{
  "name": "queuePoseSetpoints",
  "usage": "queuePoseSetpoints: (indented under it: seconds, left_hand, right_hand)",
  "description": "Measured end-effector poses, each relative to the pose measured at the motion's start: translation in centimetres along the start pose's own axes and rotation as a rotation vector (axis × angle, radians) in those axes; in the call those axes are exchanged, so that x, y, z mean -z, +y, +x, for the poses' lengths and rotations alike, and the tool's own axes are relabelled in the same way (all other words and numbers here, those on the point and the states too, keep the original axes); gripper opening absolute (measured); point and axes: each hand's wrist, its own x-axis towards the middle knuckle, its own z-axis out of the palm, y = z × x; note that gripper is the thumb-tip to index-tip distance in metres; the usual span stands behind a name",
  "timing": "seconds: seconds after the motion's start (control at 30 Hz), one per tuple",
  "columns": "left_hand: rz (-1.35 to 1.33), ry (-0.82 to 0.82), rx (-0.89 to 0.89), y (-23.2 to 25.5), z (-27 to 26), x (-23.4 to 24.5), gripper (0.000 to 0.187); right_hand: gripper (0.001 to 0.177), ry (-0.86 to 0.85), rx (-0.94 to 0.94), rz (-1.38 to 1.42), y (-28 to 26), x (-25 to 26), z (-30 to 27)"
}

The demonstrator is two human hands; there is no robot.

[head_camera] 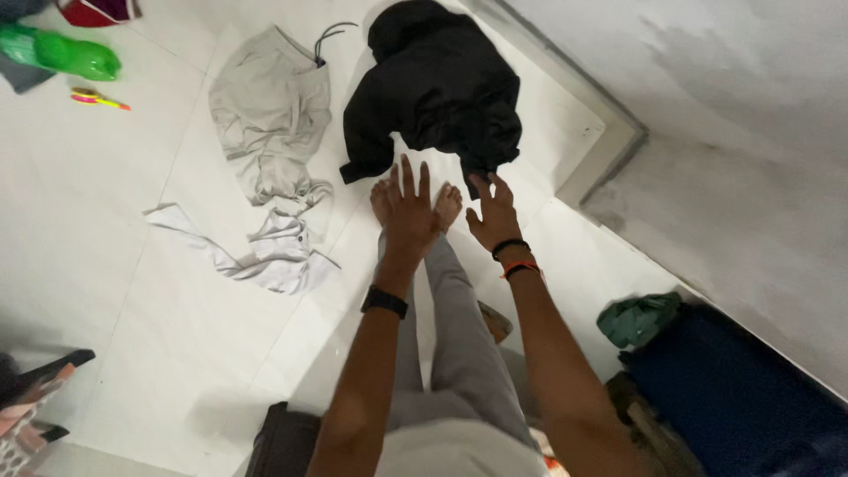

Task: The person picks up various items of clothing from the floor and a bed, unfolding them to identify them and then folding or stacking them.

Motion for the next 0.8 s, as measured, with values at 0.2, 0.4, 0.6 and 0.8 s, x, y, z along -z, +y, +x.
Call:
queuePoseSetpoints:
  seconds: [0.2, 0.4, 0.6, 0.8]
  left_hand:
    - [0.120, -0.287, 0.119, -7.0, 4.4, -11.6, 0.097]
    - [0.264, -0.269, 0.092, -12.5, 9.1, -19.6, 0.085]
    - [0.361, -0.209, 0.053, -15.1, 11.9, -22.8, 0.073]
    - [0.261, -0.381, 0.168, -15.8, 11.4, -20.8, 0.072]
  right_hand:
    - [0.078, -0.415, -0.107, -0.123, 8.3, -10.7, 6.9]
    - [0.079, -0.484, -0.112, -0.114, 13.2, -17.1, 15.3]
    - [0.063, -0.366, -0.054, -0.401, 16.5, -21.7, 22.1]
    - [0.049, -0.142, 0.167, -0.663, 21.5, -25.1, 25.0]
